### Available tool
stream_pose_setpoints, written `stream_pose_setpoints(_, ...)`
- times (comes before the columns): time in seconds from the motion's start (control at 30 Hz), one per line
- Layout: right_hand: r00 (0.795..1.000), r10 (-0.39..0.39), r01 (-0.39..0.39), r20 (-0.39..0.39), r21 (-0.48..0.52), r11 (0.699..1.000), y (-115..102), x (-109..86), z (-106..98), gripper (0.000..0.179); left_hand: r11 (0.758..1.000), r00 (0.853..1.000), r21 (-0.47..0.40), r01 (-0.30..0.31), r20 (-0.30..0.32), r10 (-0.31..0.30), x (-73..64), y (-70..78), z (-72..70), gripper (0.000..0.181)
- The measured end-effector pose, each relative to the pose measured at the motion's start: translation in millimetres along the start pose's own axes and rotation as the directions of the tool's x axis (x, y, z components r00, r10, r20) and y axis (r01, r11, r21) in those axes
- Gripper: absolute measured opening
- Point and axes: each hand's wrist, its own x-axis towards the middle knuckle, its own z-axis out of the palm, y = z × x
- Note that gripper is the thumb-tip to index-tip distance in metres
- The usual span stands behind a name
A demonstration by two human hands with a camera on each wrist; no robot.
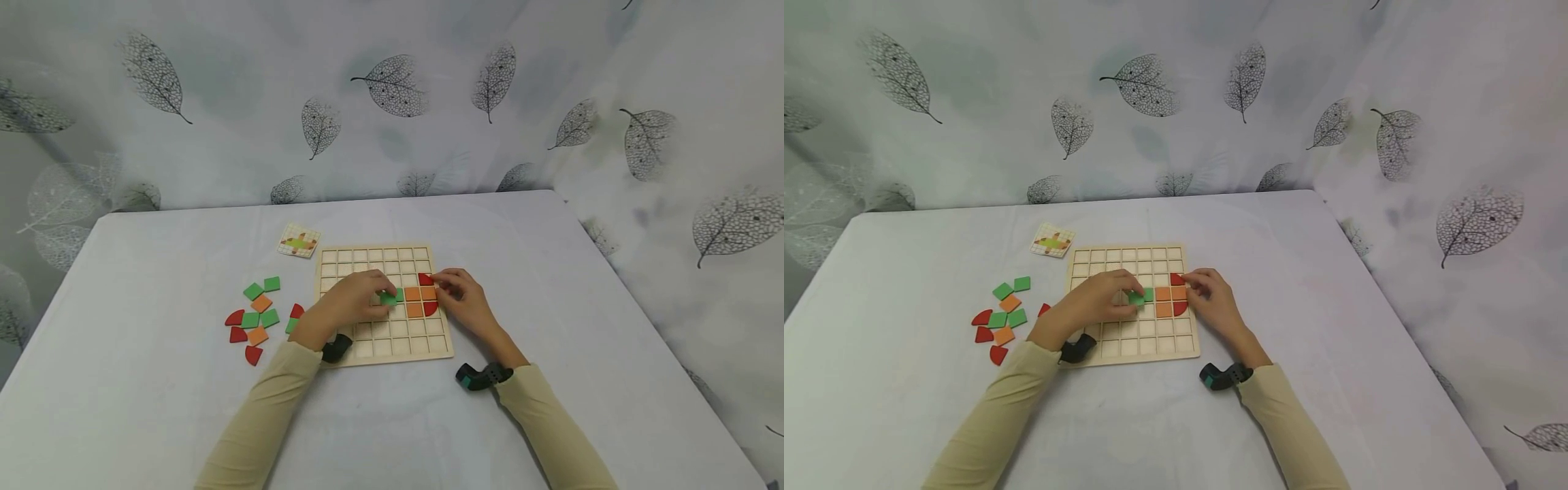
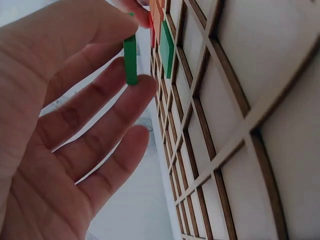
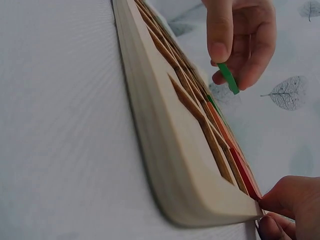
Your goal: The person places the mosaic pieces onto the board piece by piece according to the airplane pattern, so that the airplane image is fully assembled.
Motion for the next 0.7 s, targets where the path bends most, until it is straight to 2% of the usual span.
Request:
stream_pose_setpoints(0.1,1.000,0.001,-0.001,-0.001,-0.003,1.000,0,-0.1,0,0.026,0.998,0.999,-0.061,-0.020,0.047,0.023,2.4,0.7,2.4,0.019)
stream_pose_setpoints(0.23,1.000,0.000,0.000,-0.002,-0.004,1.000,1,-0.1,0,0.026,0.996,0.997,-0.093,-0.003,0.082,0.011,4.6,1.9,5.7,0.017)
stream_pose_setpoints(0.47,1.000,-0.004,0.004,0.000,-0.001,1.000,1,0.2,0,0.026,0.999,0.995,-0.023,0.032,0.100,-0.029,6.7,4.3,9.4,0.015)
stream_pose_setpoints(0.6,1.000,-0.002,0.001,-0.001,-0.006,1.000,1,0.3,0,0.026,0.999,0.994,0.033,0.022,0.104,-0.025,8.5,5.2,11.3,0.015)
stream_pose_setpoints(0.7,1.000,0.000,0.000,-0.002,-0.006,1.000,1,0.2,0,0.026,1.000,0.993,0.023,0.014,0.115,-0.017,9.3,5.3,12.9,0.014)
